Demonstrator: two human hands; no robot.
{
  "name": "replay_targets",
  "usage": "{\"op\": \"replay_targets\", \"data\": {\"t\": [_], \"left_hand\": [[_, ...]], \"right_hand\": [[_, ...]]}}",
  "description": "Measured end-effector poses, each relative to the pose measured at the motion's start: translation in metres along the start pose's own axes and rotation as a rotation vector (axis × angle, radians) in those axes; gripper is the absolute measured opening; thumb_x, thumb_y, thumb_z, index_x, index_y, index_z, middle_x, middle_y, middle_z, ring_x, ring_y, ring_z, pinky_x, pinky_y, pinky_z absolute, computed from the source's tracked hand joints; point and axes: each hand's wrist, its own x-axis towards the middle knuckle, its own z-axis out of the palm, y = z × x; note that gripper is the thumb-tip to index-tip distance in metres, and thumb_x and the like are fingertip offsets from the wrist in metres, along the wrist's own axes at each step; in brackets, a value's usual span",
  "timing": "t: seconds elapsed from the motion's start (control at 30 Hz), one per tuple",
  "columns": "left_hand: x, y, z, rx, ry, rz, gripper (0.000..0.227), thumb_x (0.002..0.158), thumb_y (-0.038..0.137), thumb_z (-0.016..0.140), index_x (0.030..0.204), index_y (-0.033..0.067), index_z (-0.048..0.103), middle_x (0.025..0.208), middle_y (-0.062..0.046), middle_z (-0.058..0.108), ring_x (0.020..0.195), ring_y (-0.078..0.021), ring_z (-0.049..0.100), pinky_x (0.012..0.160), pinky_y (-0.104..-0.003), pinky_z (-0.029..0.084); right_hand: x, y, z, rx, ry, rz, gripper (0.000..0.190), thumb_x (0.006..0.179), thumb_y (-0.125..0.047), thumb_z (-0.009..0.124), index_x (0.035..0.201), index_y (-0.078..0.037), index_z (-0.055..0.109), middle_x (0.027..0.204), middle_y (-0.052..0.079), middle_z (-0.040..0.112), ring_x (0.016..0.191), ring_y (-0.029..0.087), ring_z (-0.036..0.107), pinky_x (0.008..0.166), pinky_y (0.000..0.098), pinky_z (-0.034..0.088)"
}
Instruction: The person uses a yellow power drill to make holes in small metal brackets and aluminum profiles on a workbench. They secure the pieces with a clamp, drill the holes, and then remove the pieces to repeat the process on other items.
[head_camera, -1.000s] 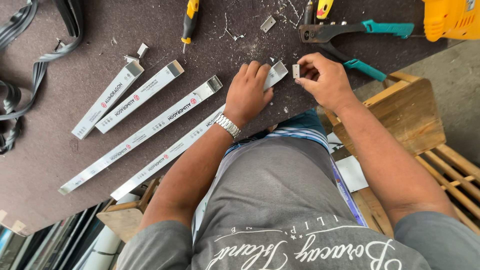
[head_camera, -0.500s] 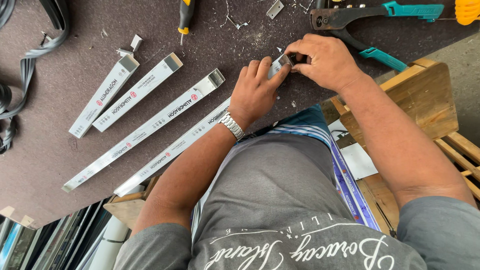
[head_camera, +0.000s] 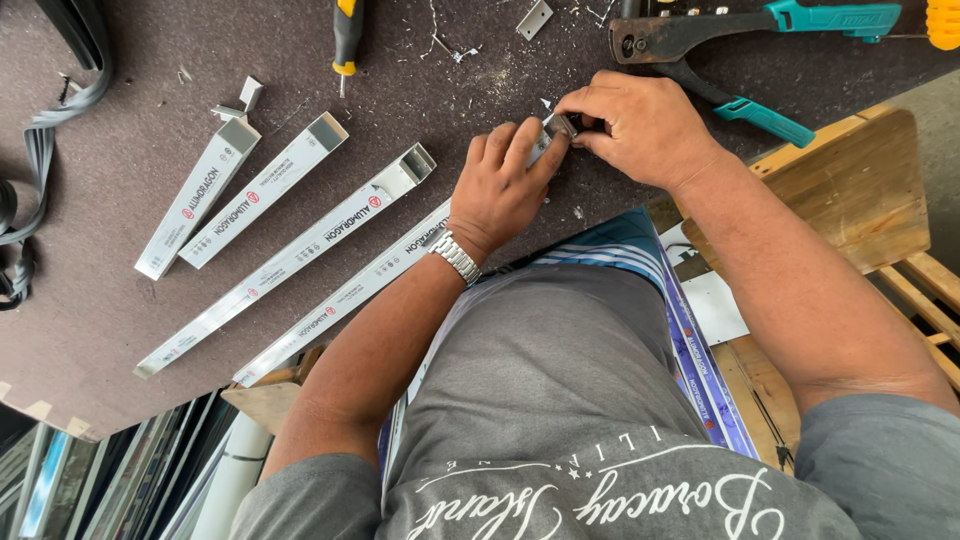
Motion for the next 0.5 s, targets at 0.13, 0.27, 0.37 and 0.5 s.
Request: {"op": "replay_targets", "data": {"t": [0.13,0.27,0.37,0.5], "left_hand": [[0.002,0.0,-0.004,0.029,0.014,0.095,0.046,0.101,0.015,0.062,0.146,0.007,0.06,0.146,-0.005,0.049,0.125,-0.0261,0.049,0.105,-0.044,0.047],[0.008,0.003,-0.009,0.006,-0.072,0.073,0.046,0.098,0.015,0.061,0.144,0.0073,0.063,0.144,-0.001,0.05,0.124,-0.027,0.05,0.105,-0.043,0.048],[0.013,0.007,-0.01,-0.038,-0.094,0.029,0.044,0.098,0.015,0.062,0.142,0.0073,0.064,0.142,-0.001,0.052,0.124,-0.0272,0.051,0.106,-0.042,0.049],[0.015,0.01,-0.009,-0.022,-0.094,0.012,0.044,0.098,0.014,0.063,0.141,0.0062,0.065,0.14,-0.004,0.052,0.124,-0.0284,0.051,0.106,-0.042,0.049]], "right_hand": [[0.001,0.002,-0.002,0.005,0.001,-0.029,0.035,0.087,-0.016,0.083,0.121,-0.013,0.073,0.097,0.002,0.068,0.085,0.02,0.069,0.076,0.033,0.057],[0.003,0.003,-0.005,0.024,-0.02,-0.033,0.035,0.088,-0.015,0.082,0.121,-0.012,0.073,0.098,0.003,0.068,0.084,0.019,0.069,0.076,0.0325,0.058],[0.004,0.005,-0.006,-0.003,-0.02,-0.056,0.036,0.087,-0.017,0.083,0.121,-0.011,0.073,0.099,0.004,0.068,0.084,0.021,0.069,0.075,0.0325,0.058],[0.003,0.008,-0.006,0.028,-0.009,-0.078,0.036,0.087,-0.017,0.083,0.12,-0.01,0.072,0.1,0.005,0.069,0.085,0.022,0.069,0.076,0.0325,0.058]]}}
